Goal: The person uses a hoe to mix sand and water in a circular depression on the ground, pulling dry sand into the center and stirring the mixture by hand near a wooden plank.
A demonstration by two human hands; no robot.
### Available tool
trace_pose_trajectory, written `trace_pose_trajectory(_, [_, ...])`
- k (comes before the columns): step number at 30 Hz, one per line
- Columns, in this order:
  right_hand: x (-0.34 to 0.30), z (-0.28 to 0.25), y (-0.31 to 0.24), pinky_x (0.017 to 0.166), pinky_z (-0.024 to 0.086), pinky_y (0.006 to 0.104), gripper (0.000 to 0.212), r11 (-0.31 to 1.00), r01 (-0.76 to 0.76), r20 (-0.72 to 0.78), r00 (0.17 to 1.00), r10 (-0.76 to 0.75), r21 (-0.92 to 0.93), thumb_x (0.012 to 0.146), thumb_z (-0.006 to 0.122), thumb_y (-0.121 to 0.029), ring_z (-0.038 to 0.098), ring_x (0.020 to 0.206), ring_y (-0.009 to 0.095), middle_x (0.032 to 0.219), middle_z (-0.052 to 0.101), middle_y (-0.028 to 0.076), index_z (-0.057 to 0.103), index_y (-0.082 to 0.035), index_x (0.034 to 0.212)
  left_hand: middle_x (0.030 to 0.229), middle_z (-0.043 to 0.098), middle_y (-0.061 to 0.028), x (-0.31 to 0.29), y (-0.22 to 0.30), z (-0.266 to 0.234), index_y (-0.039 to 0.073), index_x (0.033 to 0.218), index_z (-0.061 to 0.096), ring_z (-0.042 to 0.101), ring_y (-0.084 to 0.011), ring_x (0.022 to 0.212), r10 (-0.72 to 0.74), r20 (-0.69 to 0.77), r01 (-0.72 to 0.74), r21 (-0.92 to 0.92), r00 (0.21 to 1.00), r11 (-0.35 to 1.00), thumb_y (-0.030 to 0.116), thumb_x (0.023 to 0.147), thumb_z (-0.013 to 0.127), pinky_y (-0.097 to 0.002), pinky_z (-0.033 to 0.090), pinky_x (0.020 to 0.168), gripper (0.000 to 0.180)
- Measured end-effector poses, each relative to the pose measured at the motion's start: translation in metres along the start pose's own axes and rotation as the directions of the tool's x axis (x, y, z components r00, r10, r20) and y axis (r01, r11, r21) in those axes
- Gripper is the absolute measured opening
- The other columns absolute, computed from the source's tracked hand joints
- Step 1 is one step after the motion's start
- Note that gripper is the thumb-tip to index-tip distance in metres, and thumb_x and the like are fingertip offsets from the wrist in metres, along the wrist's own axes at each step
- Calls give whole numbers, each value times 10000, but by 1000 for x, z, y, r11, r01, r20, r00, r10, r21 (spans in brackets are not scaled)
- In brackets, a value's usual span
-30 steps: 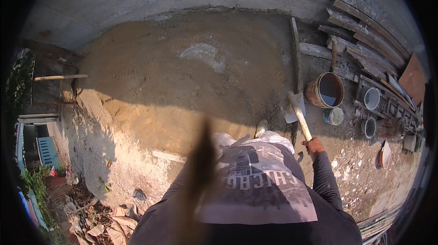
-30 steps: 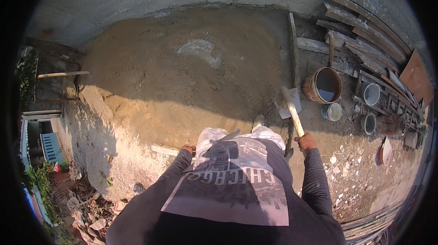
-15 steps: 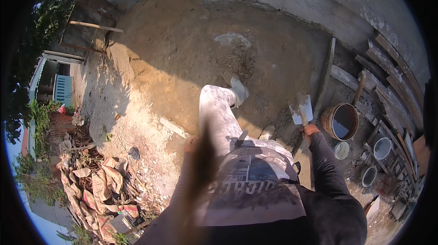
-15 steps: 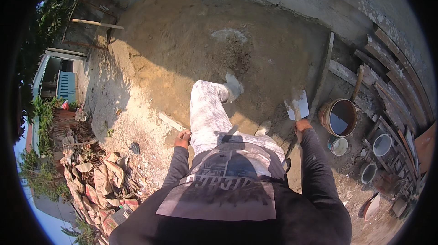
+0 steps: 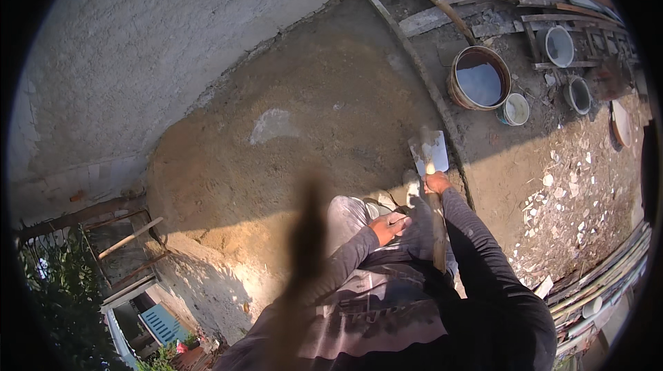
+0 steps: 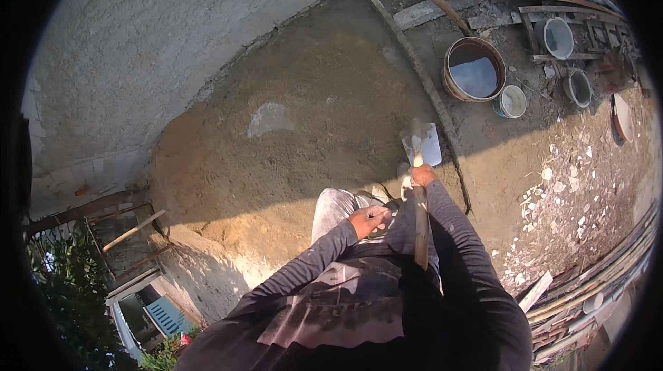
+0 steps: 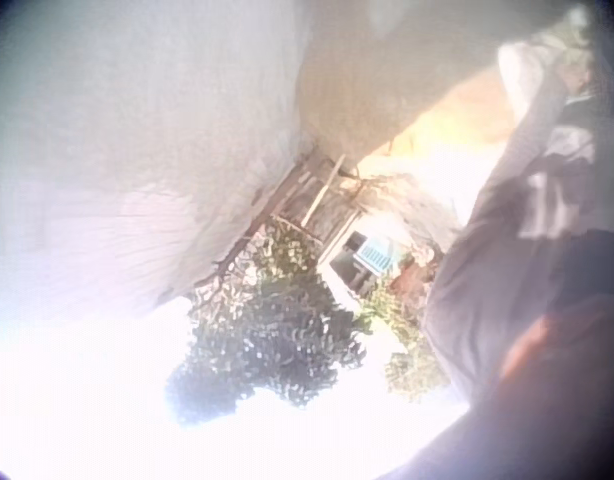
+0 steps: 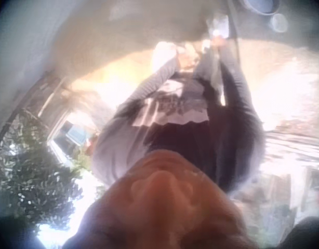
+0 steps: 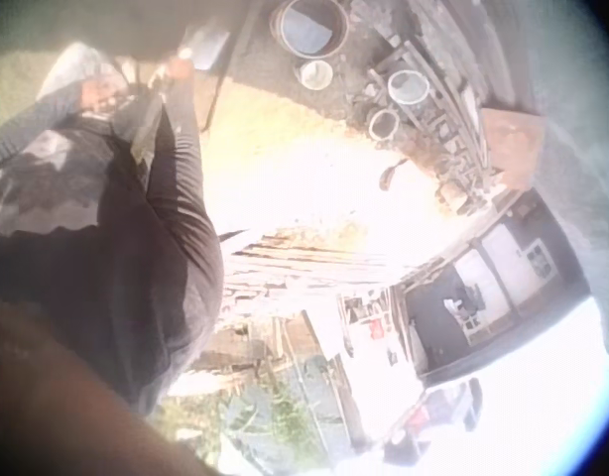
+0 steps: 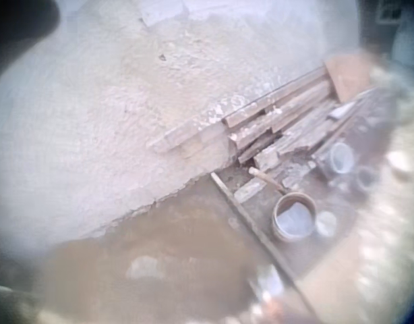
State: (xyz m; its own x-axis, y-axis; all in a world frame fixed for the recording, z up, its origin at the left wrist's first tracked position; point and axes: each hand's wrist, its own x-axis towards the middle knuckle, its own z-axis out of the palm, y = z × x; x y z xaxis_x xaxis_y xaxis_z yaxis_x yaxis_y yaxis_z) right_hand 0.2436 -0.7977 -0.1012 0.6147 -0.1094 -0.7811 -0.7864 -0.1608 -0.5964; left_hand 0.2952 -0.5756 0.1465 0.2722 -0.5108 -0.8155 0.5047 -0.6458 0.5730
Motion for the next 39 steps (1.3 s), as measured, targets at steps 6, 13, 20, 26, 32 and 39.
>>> trace_pose_trajectory(6, [126, 59, 7, 815, 537, 461, 325, 886, -350, -192, 889, 416, 303, 790, 656, -292, 672, 903, 405, 839, 683, 248, 648, 25, 860, 748, 612, -103, 95, -52, 25, 9, 1184, 446, 579, -162, 540, -299, 7, 288, -292, 954, 912, 215, 901, 633, -348, 500, 458, 397])
trace_pose_trajectory(13, [298, 202, -26, 690, 524, 510, 275, 949, -307, -675, 715, 180, -72, 846, 632, -242, 693, 769, 329, 875, 683, 230, 601, 29, 876, 753, 624, -125, 230, -213, -155, 1, 1100, 550, 605, -202, 510, -120, -187, 122, -4, 975, 993, 215, 785, 703, -368, 488, 418, 411])
trace_pose_trajectory(20, [484, 194, 5, 609, 523, 452, 186, 984, -69, -496, 868, -20, -161, 850, 600, -170, 664, 659, 318, 766, 659, 181, 613, 15, 828, 694, 579, -74, 333, -211, -329, 5, 1126, 530, 548, -176, 481, -204, 64, 210, -107, 977, 972, 248, 833, 699, -322, 468, 416, 416])
trace_pose_trajectory(26, [415, 368, -203, 569, 516, 416, 177, 565, -250, -84, 863, 499, 786, 882, 567, -153, 623, 634, 272, 816, 611, 143, 568, 4, 962, 801, 657, -175, 190, -239, -488, -41, 1215, 492, 644, -217, 545, -98, -148, 147, 373, 984, 916, 273, 847, 674, -348, 529, 464, 517])
trace_pose_trajectory(32, [259, 472, -339, 482, 505, 360, 243, 589, -63, -79, 974, 213, 806, 904, 555, -56, 556, 648, 212, 885, 496, 159, 380, 55, 1031, 650, 582, -129, -24, -213, -515, 3, 1023, 516, 586, -187, 520, -119, -364, 260, 369, 924, 892, 204, 807, 708, -349, 473, 499, 351])
trace_pose_trajectory(39, [118, 490, -344, 529, 525, 358, 316, 419, -241, 213, 971, 113, 875, 935, 531, -78, 566, 621, 176, 868, 484, 105, 269, -72, 1112, 859, 617, -87, -138, -254, -449, 11, 1117, 558, 529, -135, 785, -264, -281, 299, 88, 923, 950, 50, 743, 754, -291, 479, 771, 424])
